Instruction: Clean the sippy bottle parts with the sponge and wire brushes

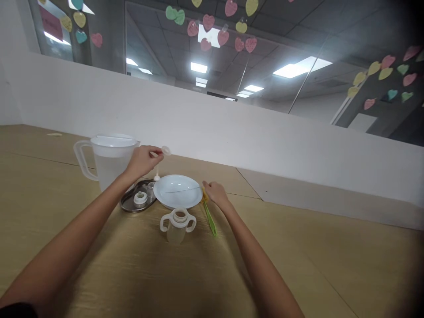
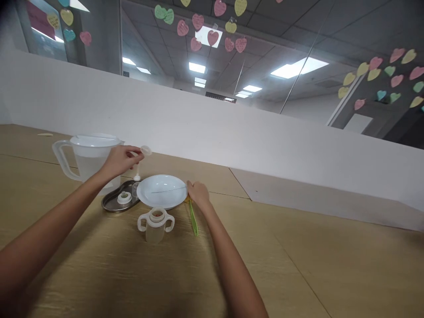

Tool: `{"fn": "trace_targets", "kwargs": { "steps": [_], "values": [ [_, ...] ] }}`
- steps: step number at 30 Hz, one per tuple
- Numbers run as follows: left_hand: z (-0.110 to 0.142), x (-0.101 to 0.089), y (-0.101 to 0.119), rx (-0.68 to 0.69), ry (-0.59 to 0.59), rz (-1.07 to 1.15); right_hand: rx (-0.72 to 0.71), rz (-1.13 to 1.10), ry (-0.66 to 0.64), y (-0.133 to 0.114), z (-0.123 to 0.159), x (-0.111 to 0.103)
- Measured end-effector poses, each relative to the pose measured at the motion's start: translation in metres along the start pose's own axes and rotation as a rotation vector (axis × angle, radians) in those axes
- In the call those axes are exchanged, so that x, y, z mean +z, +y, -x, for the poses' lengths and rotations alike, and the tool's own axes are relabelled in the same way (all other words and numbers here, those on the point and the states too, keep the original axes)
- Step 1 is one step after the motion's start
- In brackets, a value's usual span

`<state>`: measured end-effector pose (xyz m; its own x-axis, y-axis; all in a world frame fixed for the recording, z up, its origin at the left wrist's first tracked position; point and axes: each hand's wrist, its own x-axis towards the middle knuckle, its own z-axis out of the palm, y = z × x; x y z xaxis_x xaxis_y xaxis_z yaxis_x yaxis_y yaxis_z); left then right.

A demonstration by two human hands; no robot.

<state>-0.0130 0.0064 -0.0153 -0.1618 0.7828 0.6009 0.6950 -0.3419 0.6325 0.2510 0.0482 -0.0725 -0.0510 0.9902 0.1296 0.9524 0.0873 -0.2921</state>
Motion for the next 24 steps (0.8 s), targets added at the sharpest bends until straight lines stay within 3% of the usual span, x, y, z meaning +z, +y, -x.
{"fn": "trace_targets", "kwargs": {
  "steps": [6,14,19,24],
  "values": [
    [-0.005,0.019,0.027,-0.017,-0.019,0.27,0.122,-0.032,-0.016,-0.015,-0.03,0.018],
    [0.001,0.018,0.034,-0.008,-0.074,0.323,0.181,-0.13,0.089,-0.007,-0.035,0.019],
    [0.002,0.015,0.032,0.075,-0.129,0.217,0.074,-0.254,0.295,-0.009,-0.035,-0.006],
    [-0.001,0.021,0.024,0.173,-0.22,0.161,-0.107,-0.459,0.699,-0.027,-0.002,-0.057]
  ]
}}
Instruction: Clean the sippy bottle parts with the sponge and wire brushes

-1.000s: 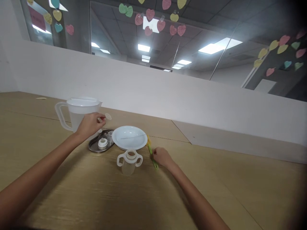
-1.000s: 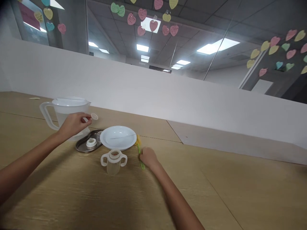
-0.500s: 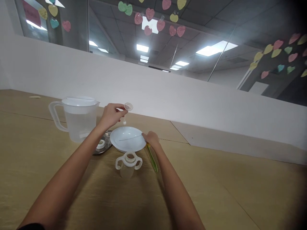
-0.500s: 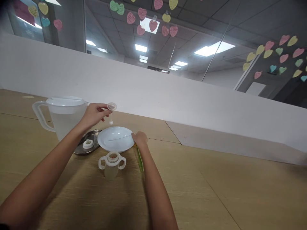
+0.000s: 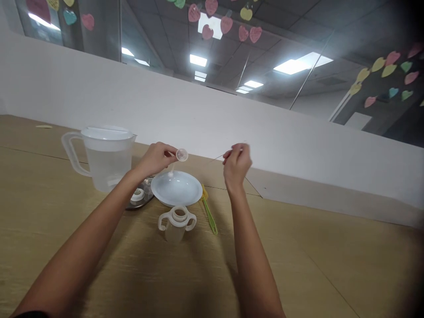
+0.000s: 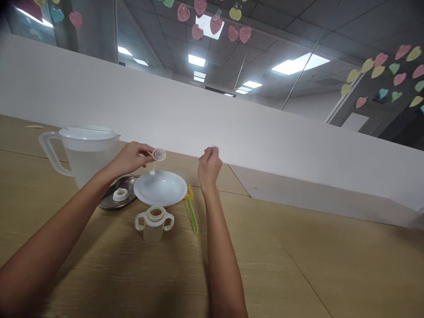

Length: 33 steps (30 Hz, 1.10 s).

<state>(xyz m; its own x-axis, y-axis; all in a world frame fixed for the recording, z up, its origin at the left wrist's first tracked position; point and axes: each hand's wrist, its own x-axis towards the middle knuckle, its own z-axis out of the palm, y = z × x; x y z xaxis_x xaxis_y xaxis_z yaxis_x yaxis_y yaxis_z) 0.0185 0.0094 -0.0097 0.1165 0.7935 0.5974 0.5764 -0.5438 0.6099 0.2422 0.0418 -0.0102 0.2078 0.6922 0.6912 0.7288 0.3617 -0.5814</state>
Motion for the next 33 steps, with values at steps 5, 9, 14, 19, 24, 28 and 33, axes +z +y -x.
{"fn": "trace_targets", "kwargs": {
  "steps": [5,9,14,19,24,28,33],
  "values": [
    [0.0,0.004,0.001,-0.006,-0.073,0.033,-0.449,-0.617,0.576,-0.051,0.027,-0.034],
    [0.002,0.003,0.007,0.012,-0.13,0.072,-0.699,-0.615,0.611,-0.064,0.044,-0.028],
    [0.003,-0.001,0.009,0.034,-0.128,0.075,-0.789,-0.508,0.606,-0.058,0.045,-0.016],
    [0.003,-0.003,0.011,0.026,-0.124,0.067,-0.835,-0.517,0.631,-0.059,0.044,-0.018],
    [0.005,-0.005,0.016,0.026,-0.113,0.069,-0.841,-0.497,0.631,-0.06,0.044,-0.016],
    [0.005,-0.006,0.019,0.035,-0.113,0.042,-0.87,-0.471,0.647,-0.059,0.044,-0.016],
    [0.006,-0.007,0.019,0.056,-0.112,0.054,-0.891,-0.436,0.671,-0.059,0.043,-0.02]
  ]
}}
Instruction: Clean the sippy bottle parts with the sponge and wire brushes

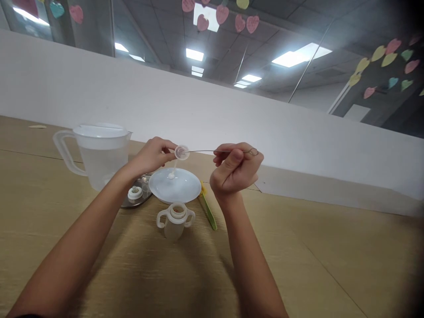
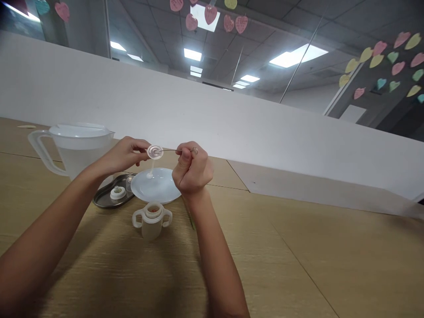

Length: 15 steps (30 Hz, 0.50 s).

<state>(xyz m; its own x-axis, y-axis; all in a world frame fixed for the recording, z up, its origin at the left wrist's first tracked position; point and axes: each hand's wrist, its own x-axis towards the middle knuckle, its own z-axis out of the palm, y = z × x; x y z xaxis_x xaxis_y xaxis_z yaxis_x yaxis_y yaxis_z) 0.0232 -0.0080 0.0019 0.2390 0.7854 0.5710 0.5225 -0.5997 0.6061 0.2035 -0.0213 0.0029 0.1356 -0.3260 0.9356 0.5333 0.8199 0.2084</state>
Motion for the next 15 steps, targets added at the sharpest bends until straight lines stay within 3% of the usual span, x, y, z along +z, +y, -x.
{"fn": "trace_targets", "kwargs": {
  "steps": [7,15],
  "values": [
    [0.0014,-0.0017,0.0037,-0.001,-0.01,0.028,-0.003,0.005,-0.003,-0.0015,-0.003,-0.0009],
    [0.0025,-0.0048,0.0074,-0.034,-0.009,0.056,0.108,0.004,-0.027,-0.0034,-0.0017,-0.0015]
  ]
}}
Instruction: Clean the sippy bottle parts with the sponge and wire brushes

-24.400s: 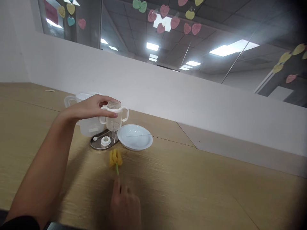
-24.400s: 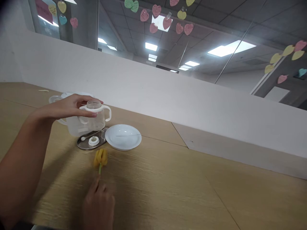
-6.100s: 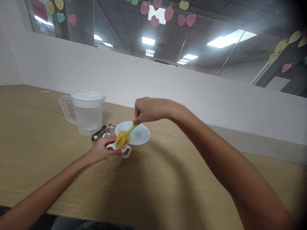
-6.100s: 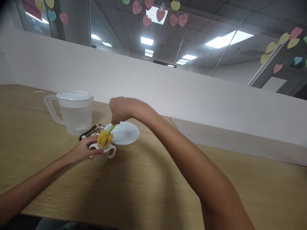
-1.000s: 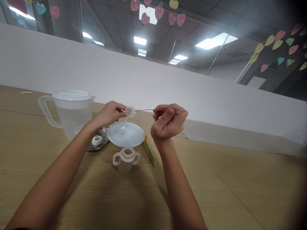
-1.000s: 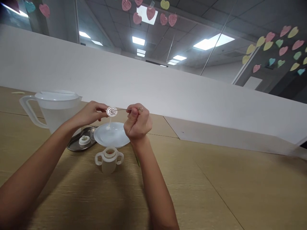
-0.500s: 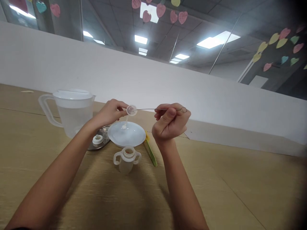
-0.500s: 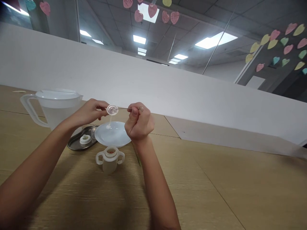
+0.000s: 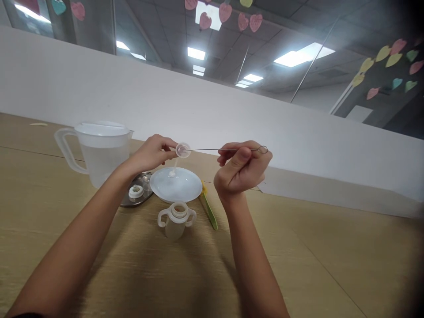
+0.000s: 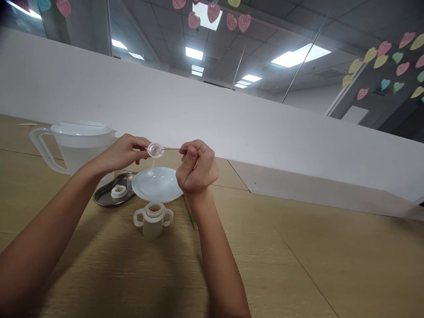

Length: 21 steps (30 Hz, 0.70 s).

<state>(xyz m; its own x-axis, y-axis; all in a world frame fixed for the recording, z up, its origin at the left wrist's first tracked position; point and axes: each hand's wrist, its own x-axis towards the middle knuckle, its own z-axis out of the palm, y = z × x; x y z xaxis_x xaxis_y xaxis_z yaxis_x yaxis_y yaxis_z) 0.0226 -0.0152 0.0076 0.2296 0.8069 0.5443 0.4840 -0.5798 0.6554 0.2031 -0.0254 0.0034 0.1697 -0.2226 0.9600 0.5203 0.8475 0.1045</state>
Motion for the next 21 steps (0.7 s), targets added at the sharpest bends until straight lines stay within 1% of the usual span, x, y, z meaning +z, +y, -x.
{"fn": "trace_targets", "kwargs": {
  "steps": [5,8,10,14,17,21],
  "values": [
    [0.001,-0.002,0.003,0.003,-0.019,-0.024,-0.02,-0.02,-0.018,-0.001,0.003,0.001],
    [0.001,-0.003,0.005,0.023,-0.011,-0.047,0.003,-0.055,-0.026,-0.005,0.003,0.001],
    [0.002,-0.004,0.008,0.023,-0.011,-0.026,0.057,-0.098,-0.034,-0.009,0.001,0.002],
    [0.004,-0.005,0.015,-0.045,0.006,0.031,0.2,-0.116,-0.039,-0.014,-0.005,0.005],
    [0.004,-0.005,0.017,-0.069,0.031,0.064,0.25,-0.115,-0.048,-0.01,-0.007,0.007],
    [0.002,-0.001,0.015,-0.046,0.009,0.093,0.326,-0.182,-0.063,-0.002,-0.005,0.008]
  ]
}}
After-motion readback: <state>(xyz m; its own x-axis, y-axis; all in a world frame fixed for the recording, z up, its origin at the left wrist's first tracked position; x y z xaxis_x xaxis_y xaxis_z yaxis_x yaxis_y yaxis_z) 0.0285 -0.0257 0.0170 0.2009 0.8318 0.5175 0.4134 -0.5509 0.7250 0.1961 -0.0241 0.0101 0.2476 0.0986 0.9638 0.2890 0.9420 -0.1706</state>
